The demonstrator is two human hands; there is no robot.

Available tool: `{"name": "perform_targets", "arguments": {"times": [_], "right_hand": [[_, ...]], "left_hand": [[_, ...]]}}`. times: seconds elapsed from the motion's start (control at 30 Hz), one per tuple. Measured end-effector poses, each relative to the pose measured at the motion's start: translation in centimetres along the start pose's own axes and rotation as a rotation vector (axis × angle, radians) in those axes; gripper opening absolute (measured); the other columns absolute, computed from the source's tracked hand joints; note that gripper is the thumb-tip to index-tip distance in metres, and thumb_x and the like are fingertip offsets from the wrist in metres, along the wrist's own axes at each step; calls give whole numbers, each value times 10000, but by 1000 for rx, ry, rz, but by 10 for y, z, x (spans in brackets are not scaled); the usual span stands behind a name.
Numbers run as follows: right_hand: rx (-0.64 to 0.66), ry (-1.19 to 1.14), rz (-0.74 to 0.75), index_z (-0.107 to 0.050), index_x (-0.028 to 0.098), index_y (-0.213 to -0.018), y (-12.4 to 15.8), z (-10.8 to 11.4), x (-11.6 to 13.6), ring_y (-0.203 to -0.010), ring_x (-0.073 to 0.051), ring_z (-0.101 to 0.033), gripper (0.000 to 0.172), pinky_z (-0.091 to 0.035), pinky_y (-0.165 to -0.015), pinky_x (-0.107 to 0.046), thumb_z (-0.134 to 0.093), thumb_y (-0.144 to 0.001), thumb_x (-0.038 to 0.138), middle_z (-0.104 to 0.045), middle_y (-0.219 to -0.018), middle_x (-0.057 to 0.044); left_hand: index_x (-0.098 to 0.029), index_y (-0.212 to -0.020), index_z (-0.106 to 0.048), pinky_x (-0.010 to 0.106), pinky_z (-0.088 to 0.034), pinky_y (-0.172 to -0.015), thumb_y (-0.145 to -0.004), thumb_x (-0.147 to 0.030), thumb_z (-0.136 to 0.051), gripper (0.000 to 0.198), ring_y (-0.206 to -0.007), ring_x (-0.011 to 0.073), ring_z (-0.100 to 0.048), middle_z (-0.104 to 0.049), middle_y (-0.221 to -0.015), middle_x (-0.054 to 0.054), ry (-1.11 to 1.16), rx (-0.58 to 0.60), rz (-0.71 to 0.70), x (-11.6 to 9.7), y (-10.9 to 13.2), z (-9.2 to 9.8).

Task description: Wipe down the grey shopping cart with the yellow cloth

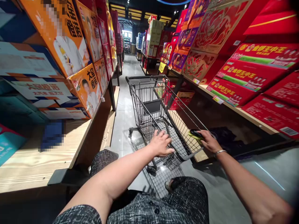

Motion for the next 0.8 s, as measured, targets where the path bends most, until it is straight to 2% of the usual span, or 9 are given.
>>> {"name": "perform_targets", "arguments": {"times": [0.1, 0.2, 0.3, 0.4, 0.5, 0.57, 0.63, 0.7, 0.8], "right_hand": [[-28, 30, -103, -676, 202, -1147, -28, 15, -29, -1141, -332, -629, 537, -513, -1050, -499, -536, -633, 270, -628, -1153, -161], [-143, 6, -127, -652, 199, -1162, -65, 14, -9, -1162, -344, -593, 533, -490, -1067, -521, -520, -651, 271, -610, -1144, -164], [-237, -87, -29, -614, 198, -1250, -98, -6, 54, -1164, -307, -580, 549, -473, -1089, -502, -509, -714, 257, -592, -1186, -140], [-259, -200, 65, -581, 207, -1312, -117, -35, 124, -1182, -283, -569, 566, -466, -1105, -499, -515, -750, 226, -575, -1230, -128], [-295, -283, 91, -568, 218, -1335, -124, -59, 174, -1189, -275, -565, 556, -477, -1097, -509, -511, -782, 212, -564, -1243, -125], [-334, -301, 86, -557, 222, -1357, -123, -68, 193, -1199, -273, -566, 563, -490, -1084, -503, -503, -796, 208, -553, -1271, -127], [-354, -283, 59, -540, 238, -1388, -119, -73, 203, -1198, -270, -578, 582, -512, -1056, -485, -503, -807, 215, -547, -1304, -122], [-343, -241, 8, -527, 258, -1412, -113, -74, 204, -1170, -269, -601, 591, -542, -1003, -464, -512, -822, 241, -552, -1319, -113], [-326, -178, -58, -531, 283, -1411, -104, -69, 192, -1129, -272, -625, 573, -566, -935, -448, -523, -838, 285, -557, -1332, -107]], "left_hand": [[-245, -1580, -421, 684, -181, -1234, -964, -716, -446, 776, -1564, 350, -262, -404, -1660, 118, 68, 111, -125, -21, -4, 0], [-279, -1609, -376, 692, -151, -1242, -972, -707, -440, 770, -1588, 358, -210, -256, -1730, 100, 48, 142, -127, -6, 1, 12], [-281, -1594, -418, 690, -140, -1246, -961, -612, -545, 725, -1600, 393, -156, -206, -1741, 119, -45, 37, 34, 44, 15, 42], [-278, -1554, -484, 691, -138, -1244, -921, -457, -653, 679, -1593, 416, -170, -238, -1730, 132, -143, -150, 253, 107, 41, 90], [-247, -1527, -517, 675, -94, -1252, -893, -383, -675, 668, -1594, 419, -156, -239, -1727, 149, -247, -338, 434, 159, 80, 143], [-224, -1512, -533, 668, -65, -1254, -881, -419, -676, 676, -1593, 416, -158, -262, -1716, 163, -303, -425, 505, 181, 107, 169], [-224, -1481, -563, 676, -76, -1246, -882, -498, -656, 665, -1586, 418, -185, -329, -1689, 162, -315, -454, 523, 194, 130, 182], [-223, -1357, -661, 649, -158, -1243, -884, -553, -632, 577, -1549, 400, -306, -522, -1566, 151, -276, -423, 427, 196, 146, 181], [-218, -1042, -765, 540, -311, -1218, -898, -561, -606, 404, -1399, 333, -543, -751, -1219, 114, -192, -398, 170, 178, 159, 167]]}}
Point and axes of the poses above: each hand's wrist, its own y-axis away from the middle knuckle, its own z-axis out of the back of the hand, x = y × z, the point moved 4 cm from there along -y, towards the middle knuckle
